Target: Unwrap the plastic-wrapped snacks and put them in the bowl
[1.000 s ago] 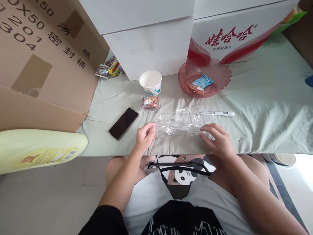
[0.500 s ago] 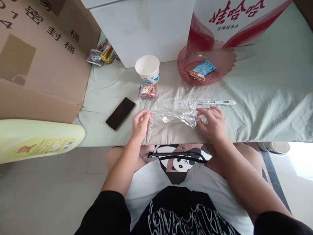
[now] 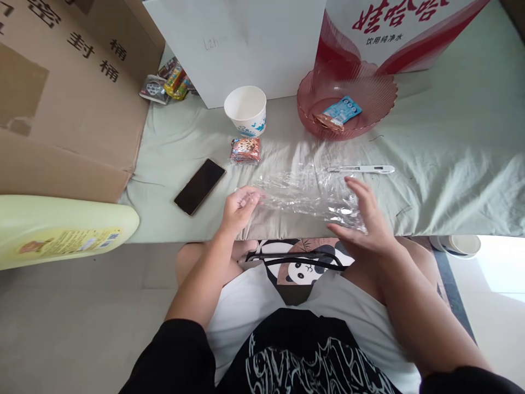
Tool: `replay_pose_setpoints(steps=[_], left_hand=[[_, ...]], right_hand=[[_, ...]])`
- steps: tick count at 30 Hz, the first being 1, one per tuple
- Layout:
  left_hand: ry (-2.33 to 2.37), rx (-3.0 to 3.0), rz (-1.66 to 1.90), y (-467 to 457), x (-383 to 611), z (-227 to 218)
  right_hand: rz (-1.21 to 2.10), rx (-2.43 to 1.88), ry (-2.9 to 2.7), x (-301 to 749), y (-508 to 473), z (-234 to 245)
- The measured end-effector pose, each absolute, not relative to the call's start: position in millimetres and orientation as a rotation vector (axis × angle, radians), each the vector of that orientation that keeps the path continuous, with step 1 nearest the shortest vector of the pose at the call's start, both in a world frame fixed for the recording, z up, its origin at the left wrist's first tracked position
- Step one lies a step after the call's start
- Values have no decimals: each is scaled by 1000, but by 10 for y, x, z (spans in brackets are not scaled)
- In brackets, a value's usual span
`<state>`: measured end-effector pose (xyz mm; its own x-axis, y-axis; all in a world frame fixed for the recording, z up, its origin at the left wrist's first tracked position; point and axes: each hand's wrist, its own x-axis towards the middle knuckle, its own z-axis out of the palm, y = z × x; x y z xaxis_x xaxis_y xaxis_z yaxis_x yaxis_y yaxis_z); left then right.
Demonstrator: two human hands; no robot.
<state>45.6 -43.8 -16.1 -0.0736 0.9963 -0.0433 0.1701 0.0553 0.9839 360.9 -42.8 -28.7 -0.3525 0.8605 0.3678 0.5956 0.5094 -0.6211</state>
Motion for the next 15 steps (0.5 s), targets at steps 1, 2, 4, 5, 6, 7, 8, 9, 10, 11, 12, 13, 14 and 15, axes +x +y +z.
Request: replay_pose_setpoints(steps=[1,2,4,5,6,7,8,9,10,11,12,13,14,15], left_hand=[[1419,1247,1158,-433,464,-164],[1428,1240,1165,-428,472,-167],[1449,1249,1154,-421,483,-172],[1461,1256,1143,-419,487,-175],[1476,1260,1132,-418,488,-176],[1494,1261,1120,-419,487,-175],[1512,1265,1109,-420,484,-172],[1529,1275,1098,-423,480,-166],[1542,1292,1087,-427,476,-159],[1551,1314,1076,-431,472,-150],[1559,1335,1064,-435,469,-142],[1569,1353,1048,-438,465,-135],[1582,1364,1027,-441,461,-130],[1597,1368,1004,-444,457,-127]], right_hand=[[468,-1224,-2086,3559,-423,-286],[431,-1257,-2054,3502,-415,-281],[392,-1272,-1937,3398,-393,-259],[387,-1258,-1870,3362,-383,-245],[385,-1245,-1803,3339,-377,-231],[386,-1250,-1739,3330,-374,-218],[392,-1276,-1680,3330,-373,-209],[409,-1319,-1619,3337,-371,-205],[437,-1368,-1554,3345,-366,-206],[474,-1414,-1486,3354,-354,-212],[514,-1450,-1419,3360,-334,-222],[550,-1479,-1359,3364,-304,-234],[571,-1509,-1311,3368,-265,-247],[580,-1546,-1285,3372,-219,-258]])
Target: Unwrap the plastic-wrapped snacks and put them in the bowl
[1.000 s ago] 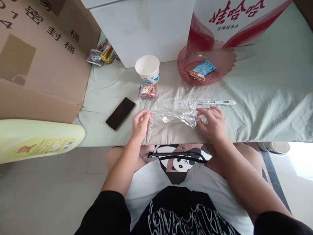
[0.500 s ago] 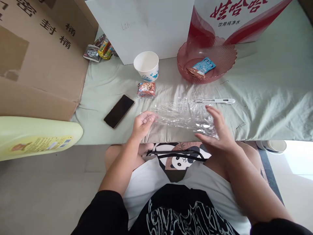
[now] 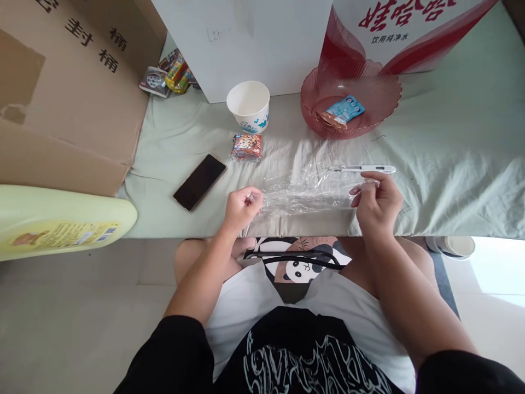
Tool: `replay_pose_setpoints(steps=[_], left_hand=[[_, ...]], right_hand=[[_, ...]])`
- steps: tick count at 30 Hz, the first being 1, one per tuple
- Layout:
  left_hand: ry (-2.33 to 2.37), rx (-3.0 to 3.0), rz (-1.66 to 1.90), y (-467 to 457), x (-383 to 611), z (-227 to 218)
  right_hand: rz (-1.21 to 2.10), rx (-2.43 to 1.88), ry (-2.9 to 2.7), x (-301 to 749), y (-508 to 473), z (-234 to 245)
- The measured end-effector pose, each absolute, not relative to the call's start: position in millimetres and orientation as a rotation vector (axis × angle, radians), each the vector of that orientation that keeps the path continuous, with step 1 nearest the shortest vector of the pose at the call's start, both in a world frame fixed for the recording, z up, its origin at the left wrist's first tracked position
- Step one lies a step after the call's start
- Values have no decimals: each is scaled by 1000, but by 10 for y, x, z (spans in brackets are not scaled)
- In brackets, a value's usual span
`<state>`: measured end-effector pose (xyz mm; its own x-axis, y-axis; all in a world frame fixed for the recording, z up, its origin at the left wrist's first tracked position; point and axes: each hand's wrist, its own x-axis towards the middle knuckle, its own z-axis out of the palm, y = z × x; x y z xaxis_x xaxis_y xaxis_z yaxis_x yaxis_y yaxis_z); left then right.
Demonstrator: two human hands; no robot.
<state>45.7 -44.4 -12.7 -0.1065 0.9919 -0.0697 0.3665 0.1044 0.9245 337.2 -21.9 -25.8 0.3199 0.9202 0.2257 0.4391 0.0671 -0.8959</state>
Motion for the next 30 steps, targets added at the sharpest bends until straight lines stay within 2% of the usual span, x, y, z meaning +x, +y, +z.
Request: replay_pose_setpoints(steps=[5,9,13,17,20,24,27,30], left_hand=[[1598,1407,905,-450,425,-122],[1618,1441,915,-438,434,-124],[1932,1527,871,-400,454,-165],[2136,1808,750,-376,441,-207],[2020,1932,702,-386,437,-211],[1833,1860,765,-404,450,-214],[1640,1652,902,-421,474,-212],[1410,1310,1039,-458,502,-166]], right_hand=[[497,-1718,-1344,3442,-40,-265],[459,-1639,-1468,3494,-123,-245],[481,-1637,-1581,3515,-197,-300],[273,-1753,-1605,3552,-101,-391],[27,-1714,-1645,3560,-73,-386],[-244,-1380,-1716,3463,-250,-273],[-153,-1116,-1939,3302,-432,-228],[0,-1073,-2176,3138,-497,-285]])
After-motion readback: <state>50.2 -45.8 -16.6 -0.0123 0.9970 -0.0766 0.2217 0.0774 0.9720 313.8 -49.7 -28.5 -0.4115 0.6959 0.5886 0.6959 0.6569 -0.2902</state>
